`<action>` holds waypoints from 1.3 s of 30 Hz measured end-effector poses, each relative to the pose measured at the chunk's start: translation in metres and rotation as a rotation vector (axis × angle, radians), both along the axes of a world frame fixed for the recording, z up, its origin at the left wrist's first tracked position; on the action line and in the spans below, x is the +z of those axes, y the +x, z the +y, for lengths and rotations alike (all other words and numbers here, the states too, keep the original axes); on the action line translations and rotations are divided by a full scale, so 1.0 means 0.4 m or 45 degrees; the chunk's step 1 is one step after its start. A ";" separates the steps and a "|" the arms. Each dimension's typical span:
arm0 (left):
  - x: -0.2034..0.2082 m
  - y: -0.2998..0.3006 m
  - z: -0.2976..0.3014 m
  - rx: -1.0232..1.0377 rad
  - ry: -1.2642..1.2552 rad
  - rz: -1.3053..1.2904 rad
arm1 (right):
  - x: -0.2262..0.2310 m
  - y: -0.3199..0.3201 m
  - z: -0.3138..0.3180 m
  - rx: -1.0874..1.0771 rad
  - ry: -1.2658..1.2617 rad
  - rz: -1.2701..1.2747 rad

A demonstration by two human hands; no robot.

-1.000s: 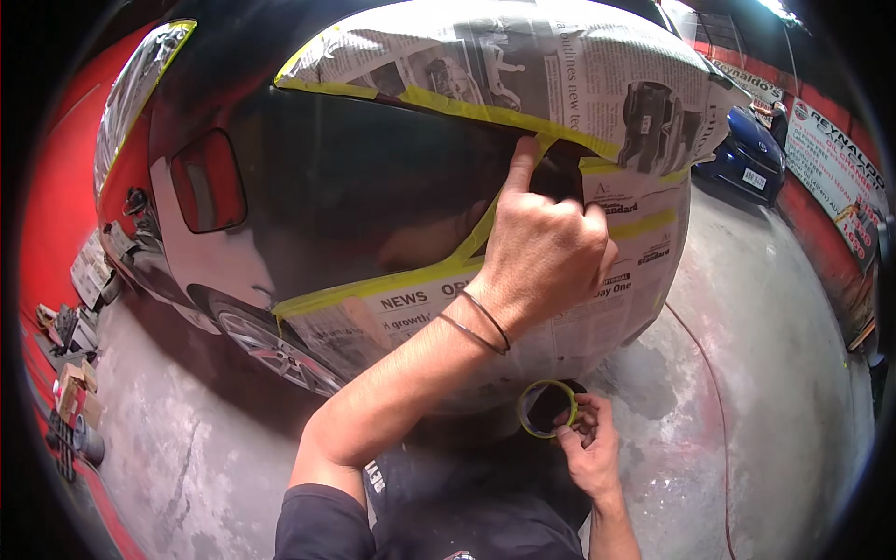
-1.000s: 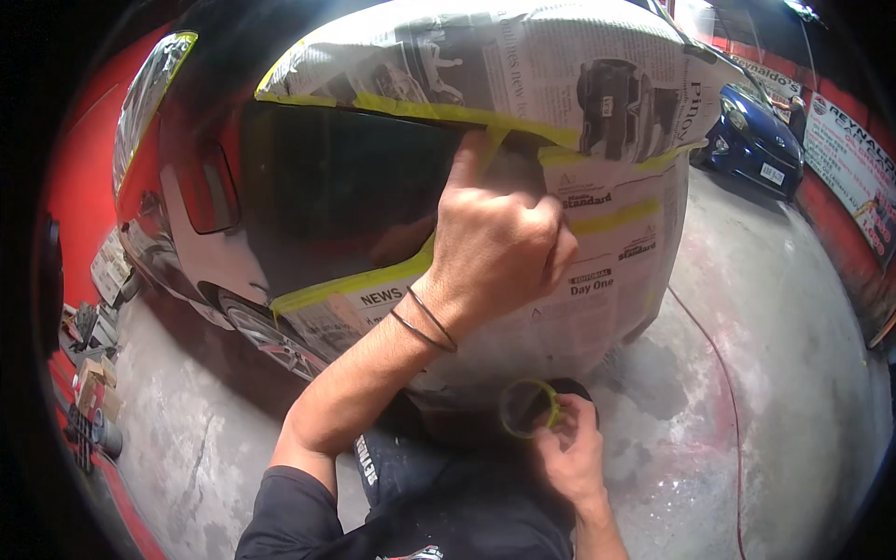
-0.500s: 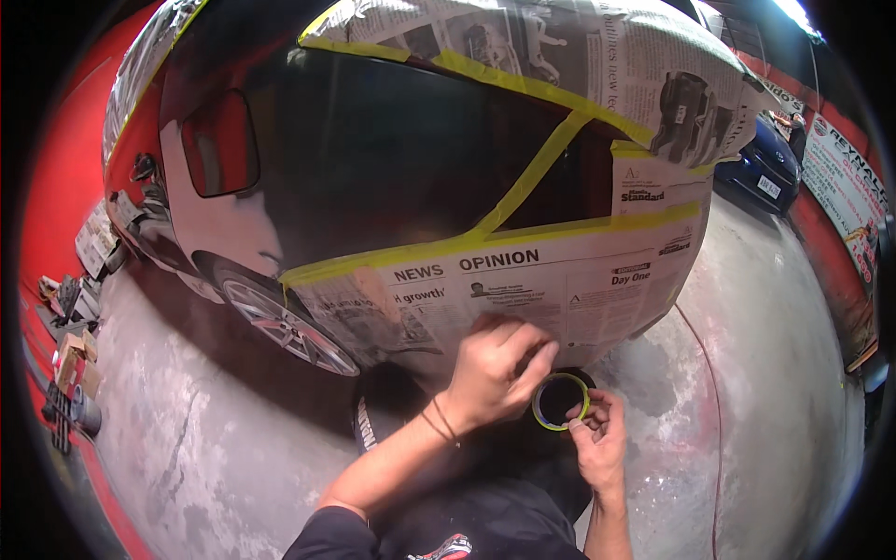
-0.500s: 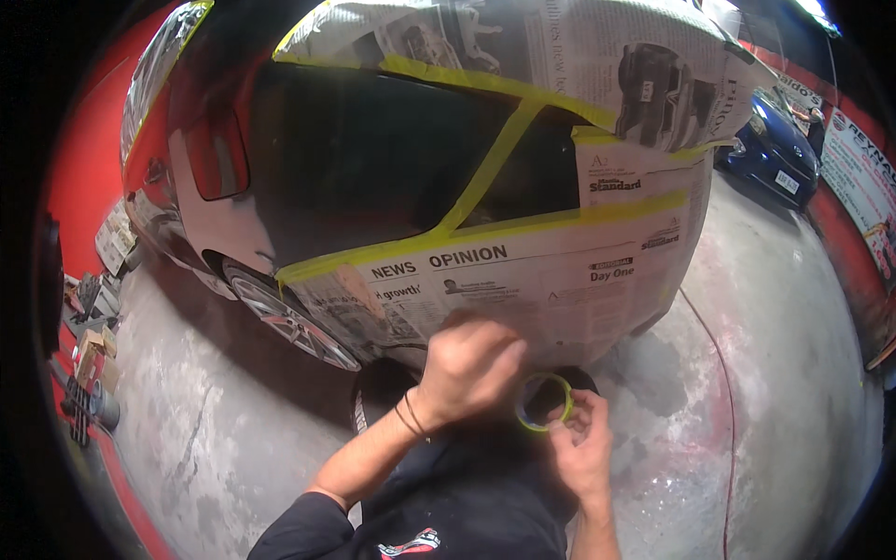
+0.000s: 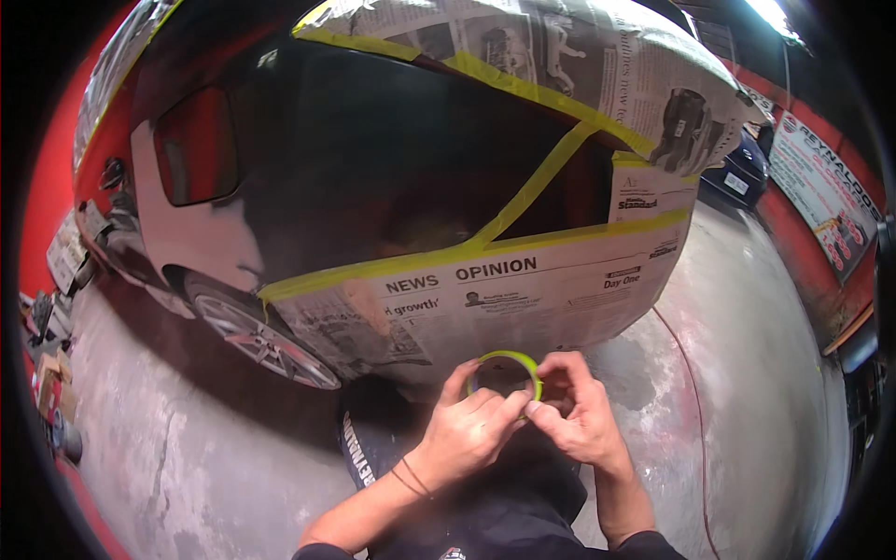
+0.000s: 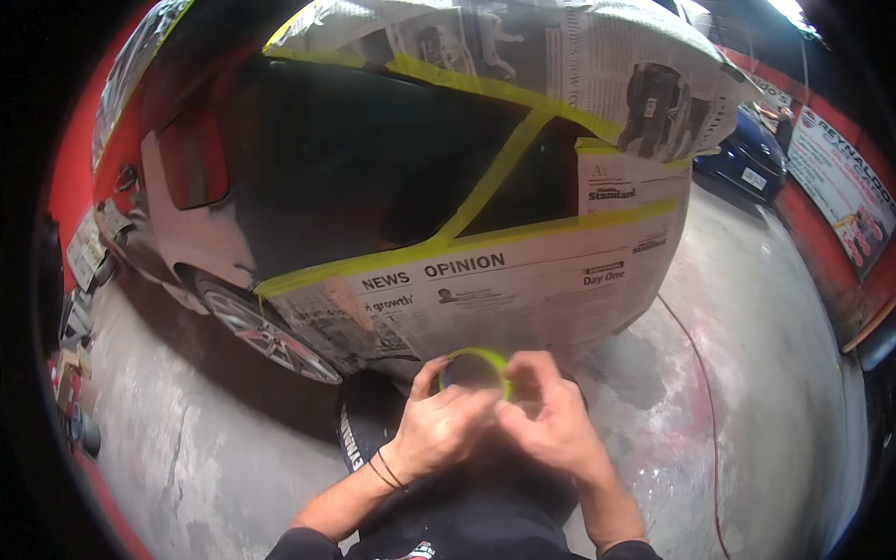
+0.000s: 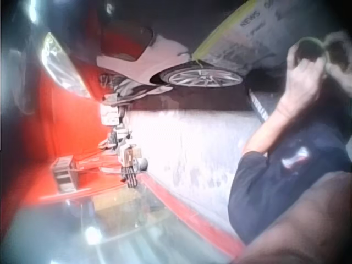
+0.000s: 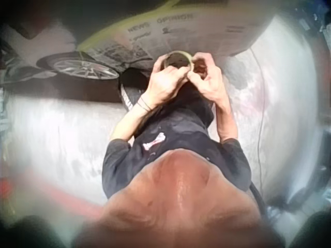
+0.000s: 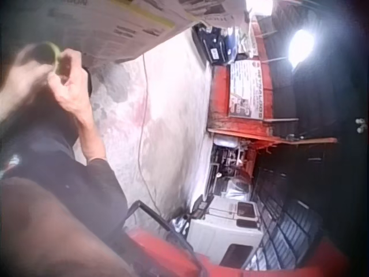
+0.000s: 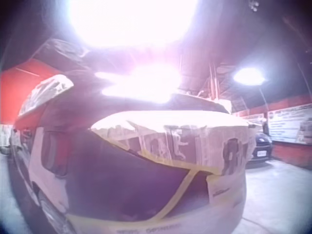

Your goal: Apply masking tape and newspaper to a car window to prepare for painting.

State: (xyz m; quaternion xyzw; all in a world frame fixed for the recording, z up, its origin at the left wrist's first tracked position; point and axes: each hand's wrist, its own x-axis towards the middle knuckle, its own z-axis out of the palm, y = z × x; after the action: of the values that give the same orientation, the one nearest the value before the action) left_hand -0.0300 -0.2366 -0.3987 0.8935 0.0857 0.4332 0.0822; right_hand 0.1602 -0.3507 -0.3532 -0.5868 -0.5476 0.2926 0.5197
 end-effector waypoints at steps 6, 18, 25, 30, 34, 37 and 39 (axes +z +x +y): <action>-0.062 -0.058 0.023 -0.065 -0.175 -0.094 | 0.026 -0.053 0.061 0.074 0.021 -0.328; -0.096 -0.074 0.023 0.223 -0.258 -0.426 | 0.168 -0.094 0.152 -0.122 0.335 -0.740; -0.242 -0.048 0.013 0.062 -0.523 -0.288 | 0.303 -0.042 0.295 -0.176 0.837 0.727; -0.452 -0.052 -0.019 -0.011 -0.719 -0.114 | 0.322 -0.043 0.324 -0.094 0.853 0.882; -0.560 -0.058 -0.011 0.005 -0.986 0.137 | 0.315 -0.056 0.323 -0.039 0.876 1.025; -0.593 -0.052 -0.003 0.031 -0.939 0.154 | 0.314 -0.059 0.331 -0.069 0.862 0.913; -0.601 -0.047 -0.001 -0.013 -0.966 0.143 | 0.319 -0.053 0.339 -0.014 0.746 0.860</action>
State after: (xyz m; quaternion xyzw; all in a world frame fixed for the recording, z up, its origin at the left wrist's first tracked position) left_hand -0.0489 -0.2369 -0.6392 0.8223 0.2398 0.3205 0.4044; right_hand 0.1390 -0.2152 -0.2255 -0.2892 -0.4040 0.2976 0.8152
